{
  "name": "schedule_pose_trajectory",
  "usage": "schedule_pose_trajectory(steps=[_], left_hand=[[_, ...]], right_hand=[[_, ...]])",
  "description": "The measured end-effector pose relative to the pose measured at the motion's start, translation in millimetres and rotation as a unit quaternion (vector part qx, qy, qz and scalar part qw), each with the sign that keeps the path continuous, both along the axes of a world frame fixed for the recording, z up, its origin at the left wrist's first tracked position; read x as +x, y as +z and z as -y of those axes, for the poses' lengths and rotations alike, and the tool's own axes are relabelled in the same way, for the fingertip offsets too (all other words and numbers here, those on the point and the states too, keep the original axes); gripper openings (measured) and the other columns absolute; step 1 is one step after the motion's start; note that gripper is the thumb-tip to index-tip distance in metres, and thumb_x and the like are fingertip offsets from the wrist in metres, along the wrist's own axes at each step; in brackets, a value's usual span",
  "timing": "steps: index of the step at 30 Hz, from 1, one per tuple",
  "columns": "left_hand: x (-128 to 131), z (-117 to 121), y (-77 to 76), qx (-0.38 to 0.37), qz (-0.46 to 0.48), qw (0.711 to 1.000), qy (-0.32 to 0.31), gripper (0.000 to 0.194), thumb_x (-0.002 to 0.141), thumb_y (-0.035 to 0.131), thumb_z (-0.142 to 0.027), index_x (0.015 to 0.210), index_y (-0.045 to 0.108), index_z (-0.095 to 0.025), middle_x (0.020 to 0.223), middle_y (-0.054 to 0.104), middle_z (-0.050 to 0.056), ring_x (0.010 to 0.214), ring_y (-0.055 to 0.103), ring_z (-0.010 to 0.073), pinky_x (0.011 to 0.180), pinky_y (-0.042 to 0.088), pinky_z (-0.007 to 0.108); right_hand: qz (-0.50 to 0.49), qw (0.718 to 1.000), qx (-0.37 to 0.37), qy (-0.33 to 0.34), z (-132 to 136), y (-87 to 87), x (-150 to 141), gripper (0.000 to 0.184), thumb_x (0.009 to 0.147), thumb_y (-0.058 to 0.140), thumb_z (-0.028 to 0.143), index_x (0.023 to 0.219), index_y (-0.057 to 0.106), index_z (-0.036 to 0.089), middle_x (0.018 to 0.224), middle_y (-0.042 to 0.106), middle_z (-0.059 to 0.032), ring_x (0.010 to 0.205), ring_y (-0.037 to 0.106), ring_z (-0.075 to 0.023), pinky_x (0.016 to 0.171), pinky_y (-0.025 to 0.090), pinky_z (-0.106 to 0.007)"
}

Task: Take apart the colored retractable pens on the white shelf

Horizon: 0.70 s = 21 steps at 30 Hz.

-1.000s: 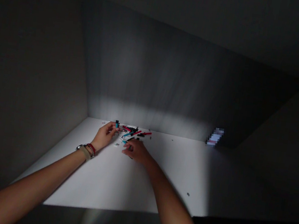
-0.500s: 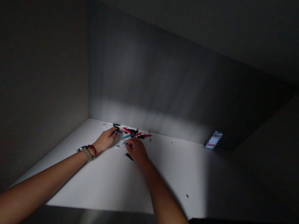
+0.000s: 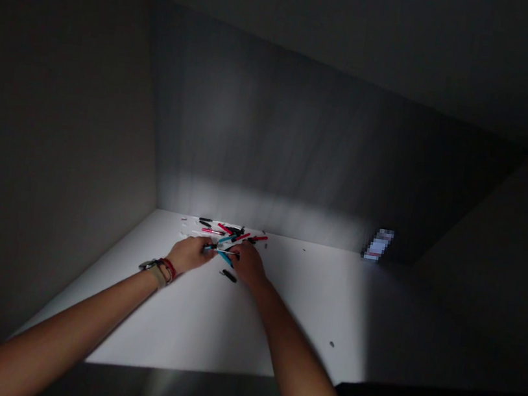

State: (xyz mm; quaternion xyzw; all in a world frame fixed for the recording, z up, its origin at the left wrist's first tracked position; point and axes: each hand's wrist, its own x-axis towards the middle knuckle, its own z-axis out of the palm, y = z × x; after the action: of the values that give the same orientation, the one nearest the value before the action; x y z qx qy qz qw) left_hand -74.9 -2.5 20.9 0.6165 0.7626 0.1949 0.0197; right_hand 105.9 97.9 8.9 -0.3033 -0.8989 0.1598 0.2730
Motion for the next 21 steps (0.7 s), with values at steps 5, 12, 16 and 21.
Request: schedule_pose_trajectory(steps=[5, 12, 16, 21], left_hand=[[-2.2, 0.3, 4.0, 0.018, 0.012, 1.0, 0.019, 0.036, 0.087, 0.049, -0.042, 0.112, 0.07, -0.026, 0.104, 0.073, 0.009, 0.094, 0.067, 0.0264, 0.072, 0.047, 0.03], [-10.6, 4.6, 16.7, 0.089, 0.033, 0.992, 0.086, 0.036, 0.089, 0.048, -0.041, 0.111, 0.069, -0.023, 0.093, 0.073, 0.011, 0.083, 0.068, 0.0258, 0.063, 0.043, 0.028], [-7.8, 2.9, 18.3, 0.16, 0.083, 0.982, 0.06, 0.033, 0.09, 0.049, -0.042, 0.1, 0.069, -0.019, 0.076, 0.069, 0.008, 0.069, 0.062, 0.0205, 0.059, 0.038, 0.026], [6.9, -3.3, 15.1, 0.215, 0.214, 0.949, -0.083, 0.036, 0.09, 0.049, -0.047, 0.088, 0.066, -0.015, 0.07, 0.062, 0.001, 0.063, 0.052, 0.014, 0.059, 0.038, 0.023]], right_hand=[[-0.038, 0.999, 0.007, 0.008, -4.4, -1.3, 2.3, 0.009, 0.081, 0.067, 0.014, 0.088, 0.071, 0.017, 0.091, 0.065, -0.0052, 0.084, 0.06, -0.0168, 0.079, 0.045, -0.028], [-0.094, 0.994, -0.05, 0.021, -2.4, 4.3, 1.5, 0.011, 0.084, 0.062, 0.021, 0.079, 0.071, 0.016, 0.072, 0.067, -0.002, 0.065, 0.058, -0.0133, 0.065, 0.042, -0.024], [-0.136, 0.981, -0.137, 0.036, 1.2, 6.7, 0.4, 0.019, 0.083, 0.063, 0.031, 0.073, 0.07, 0.016, 0.065, 0.066, -0.001, 0.059, 0.057, -0.0123, 0.058, 0.04, -0.022], [-0.214, 0.906, -0.354, 0.084, 4.0, 11.5, 1.3, 0.044, 0.083, 0.059, 0.057, 0.071, 0.067, 0.015, 0.048, 0.053, 0.0022, 0.039, 0.042, -0.0083, 0.041, 0.031, -0.021]])
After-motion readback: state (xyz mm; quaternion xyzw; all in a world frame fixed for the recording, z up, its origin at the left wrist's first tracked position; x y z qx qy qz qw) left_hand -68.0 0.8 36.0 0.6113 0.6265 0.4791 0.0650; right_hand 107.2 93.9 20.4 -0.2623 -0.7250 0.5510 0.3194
